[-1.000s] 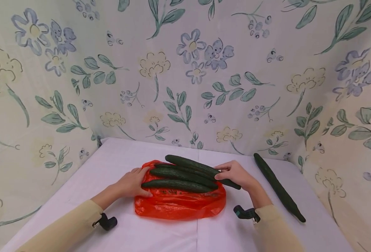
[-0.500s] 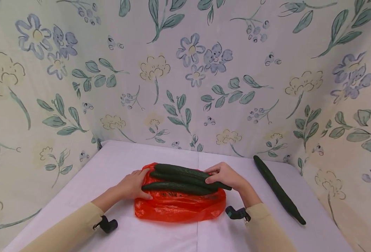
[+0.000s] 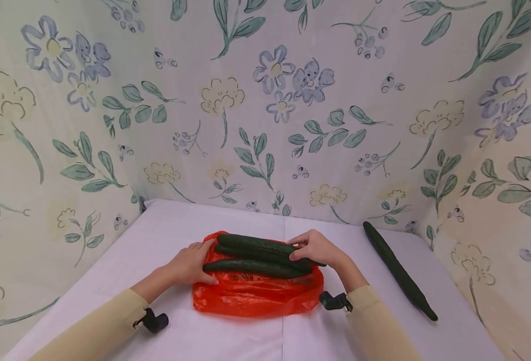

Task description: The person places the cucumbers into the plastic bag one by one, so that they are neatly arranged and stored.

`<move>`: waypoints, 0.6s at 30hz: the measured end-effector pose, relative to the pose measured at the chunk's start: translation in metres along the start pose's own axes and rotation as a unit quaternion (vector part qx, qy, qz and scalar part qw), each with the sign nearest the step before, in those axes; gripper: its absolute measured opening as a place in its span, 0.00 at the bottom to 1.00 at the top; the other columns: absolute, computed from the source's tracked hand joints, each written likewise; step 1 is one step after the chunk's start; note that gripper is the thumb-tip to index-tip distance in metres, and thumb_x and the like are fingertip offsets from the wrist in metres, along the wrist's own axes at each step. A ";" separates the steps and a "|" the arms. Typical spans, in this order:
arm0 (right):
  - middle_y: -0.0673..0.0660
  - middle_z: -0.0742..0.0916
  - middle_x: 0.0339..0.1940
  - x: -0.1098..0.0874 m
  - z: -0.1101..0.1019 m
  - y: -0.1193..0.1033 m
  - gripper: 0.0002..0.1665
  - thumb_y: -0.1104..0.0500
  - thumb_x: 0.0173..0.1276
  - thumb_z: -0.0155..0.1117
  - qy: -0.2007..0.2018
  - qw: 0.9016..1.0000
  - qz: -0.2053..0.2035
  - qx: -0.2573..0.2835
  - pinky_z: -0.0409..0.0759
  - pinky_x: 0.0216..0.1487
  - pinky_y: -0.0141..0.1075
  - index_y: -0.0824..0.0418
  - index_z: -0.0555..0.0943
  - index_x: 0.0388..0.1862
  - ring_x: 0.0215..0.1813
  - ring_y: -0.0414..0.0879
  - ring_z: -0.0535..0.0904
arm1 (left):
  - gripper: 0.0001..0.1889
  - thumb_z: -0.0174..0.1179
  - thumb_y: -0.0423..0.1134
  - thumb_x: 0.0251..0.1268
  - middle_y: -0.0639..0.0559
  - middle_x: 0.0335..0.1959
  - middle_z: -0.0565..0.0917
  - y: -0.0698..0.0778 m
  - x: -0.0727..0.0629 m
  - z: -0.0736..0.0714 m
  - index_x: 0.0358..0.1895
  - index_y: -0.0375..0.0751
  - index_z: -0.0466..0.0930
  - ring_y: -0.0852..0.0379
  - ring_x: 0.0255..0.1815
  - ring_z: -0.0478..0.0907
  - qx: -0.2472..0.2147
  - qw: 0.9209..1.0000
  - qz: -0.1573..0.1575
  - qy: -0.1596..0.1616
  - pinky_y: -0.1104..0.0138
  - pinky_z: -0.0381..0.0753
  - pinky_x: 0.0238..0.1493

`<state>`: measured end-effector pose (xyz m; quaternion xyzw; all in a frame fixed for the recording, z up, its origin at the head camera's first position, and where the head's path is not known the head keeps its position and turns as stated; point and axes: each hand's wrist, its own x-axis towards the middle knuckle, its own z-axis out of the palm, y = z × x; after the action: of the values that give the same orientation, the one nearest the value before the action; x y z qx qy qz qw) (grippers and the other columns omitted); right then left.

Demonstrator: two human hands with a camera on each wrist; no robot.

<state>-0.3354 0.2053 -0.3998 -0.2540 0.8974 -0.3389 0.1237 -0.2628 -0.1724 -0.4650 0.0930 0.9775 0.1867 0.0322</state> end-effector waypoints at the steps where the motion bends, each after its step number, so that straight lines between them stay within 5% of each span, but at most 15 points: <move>1: 0.50 0.70 0.17 0.000 0.000 0.000 0.24 0.52 0.59 0.75 0.000 1.000 0.000 -0.004 0.71 0.25 0.31 0.58 0.88 0.54 0.31 0.45 0.74 | 0.63 0.76 0.68 0.40 0.43 0.73 0.69 0.000 0.000 0.000 0.79 0.46 0.54 0.40 0.74 0.62 -0.001 1.000 -0.001 -0.001 0.38 0.62 0.72; 7: 0.52 0.75 0.21 0.003 0.000 0.000 0.23 0.52 0.61 0.76 -0.002 1.000 0.000 -0.025 0.71 0.23 0.32 0.56 0.87 0.55 0.32 0.47 0.75 | 0.63 0.77 0.67 0.40 0.42 0.73 0.69 0.001 0.000 -0.001 0.79 0.45 0.54 0.39 0.74 0.62 -0.006 1.000 -0.007 0.001 0.38 0.62 0.72; 15: 0.52 0.90 0.41 0.001 0.005 0.010 0.21 0.54 0.64 0.73 -0.017 1.000 -0.002 -0.018 0.87 0.39 0.36 0.57 0.87 0.56 0.36 0.46 0.82 | 0.61 0.76 0.68 0.40 0.42 0.72 0.71 0.001 -0.001 0.003 0.78 0.46 0.56 0.40 0.73 0.63 0.002 1.000 0.004 0.006 0.41 0.65 0.70; 18: 0.50 0.88 0.33 0.001 0.007 0.015 0.21 0.55 0.63 0.74 -0.013 1.000 -0.007 -0.027 0.84 0.34 0.33 0.56 0.87 0.55 0.33 0.45 0.80 | 0.61 0.76 0.68 0.40 0.42 0.72 0.71 0.002 -0.002 0.003 0.77 0.46 0.57 0.39 0.73 0.63 0.002 1.000 0.005 0.008 0.40 0.65 0.71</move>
<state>-0.3392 0.2102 -0.4155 -0.2675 0.9029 -0.3122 0.1258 -0.2602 -0.1699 -0.4668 0.0964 0.9776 0.1858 0.0231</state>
